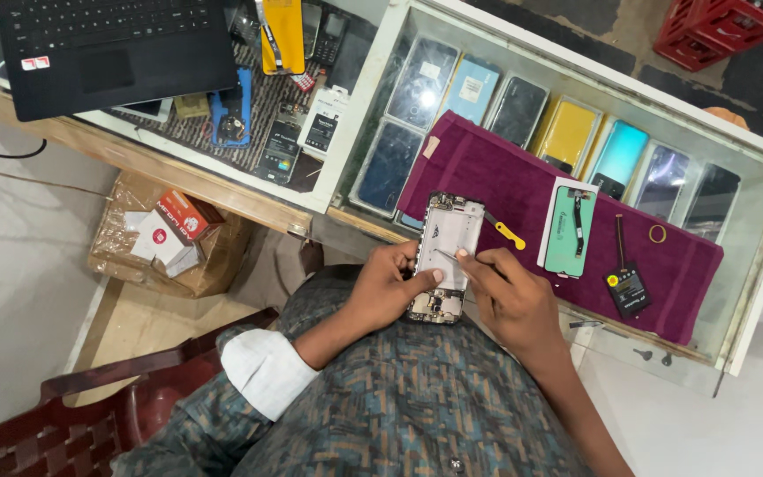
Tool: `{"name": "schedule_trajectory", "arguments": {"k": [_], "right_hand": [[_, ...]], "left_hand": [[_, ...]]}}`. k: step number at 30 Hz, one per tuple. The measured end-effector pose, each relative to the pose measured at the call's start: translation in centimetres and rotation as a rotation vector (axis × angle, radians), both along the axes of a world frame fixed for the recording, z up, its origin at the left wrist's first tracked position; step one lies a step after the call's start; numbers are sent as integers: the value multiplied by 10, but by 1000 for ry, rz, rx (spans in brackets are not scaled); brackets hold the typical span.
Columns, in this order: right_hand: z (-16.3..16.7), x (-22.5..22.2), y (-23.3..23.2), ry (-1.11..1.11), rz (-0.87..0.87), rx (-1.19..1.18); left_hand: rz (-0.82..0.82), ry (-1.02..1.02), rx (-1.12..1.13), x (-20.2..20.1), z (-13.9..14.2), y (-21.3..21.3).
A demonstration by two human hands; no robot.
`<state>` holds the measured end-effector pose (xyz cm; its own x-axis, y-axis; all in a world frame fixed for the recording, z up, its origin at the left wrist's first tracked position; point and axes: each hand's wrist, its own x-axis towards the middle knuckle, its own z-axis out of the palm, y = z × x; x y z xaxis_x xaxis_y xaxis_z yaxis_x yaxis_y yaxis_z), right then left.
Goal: The person works on a disassembled smartphone at a repair counter, holding the phone chassis with one hand while using a metal pry tool with the other to work around the inside of the device. They reposition the phone on the cloth mat, continue prying at internal parts, and finally set the phone down and handle the tool.
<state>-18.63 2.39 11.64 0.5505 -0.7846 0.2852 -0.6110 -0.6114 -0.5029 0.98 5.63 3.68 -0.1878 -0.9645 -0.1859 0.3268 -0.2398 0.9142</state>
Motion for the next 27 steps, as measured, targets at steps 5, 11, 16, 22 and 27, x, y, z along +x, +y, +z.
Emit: {"name": "schedule_trajectory", "arguments": {"k": [5,11,16,22,27], "right_hand": [[-5,-4,0,43,34,-49],[-5,-7,0,90,14,31],[-2,-4,-5,-52,-60,106],[7,-5,-13,-34,-61,175],[12,-2,-10,12,-48,-27]], "left_hand": [[-14,44,50,-1,2,-1],[-29,-30,21,-1,8,-5],[-62,-130,-22,1,13,-8],[-60,-84,24,0,13,-8],[-57,-84,23,-1,10,-8]]}}
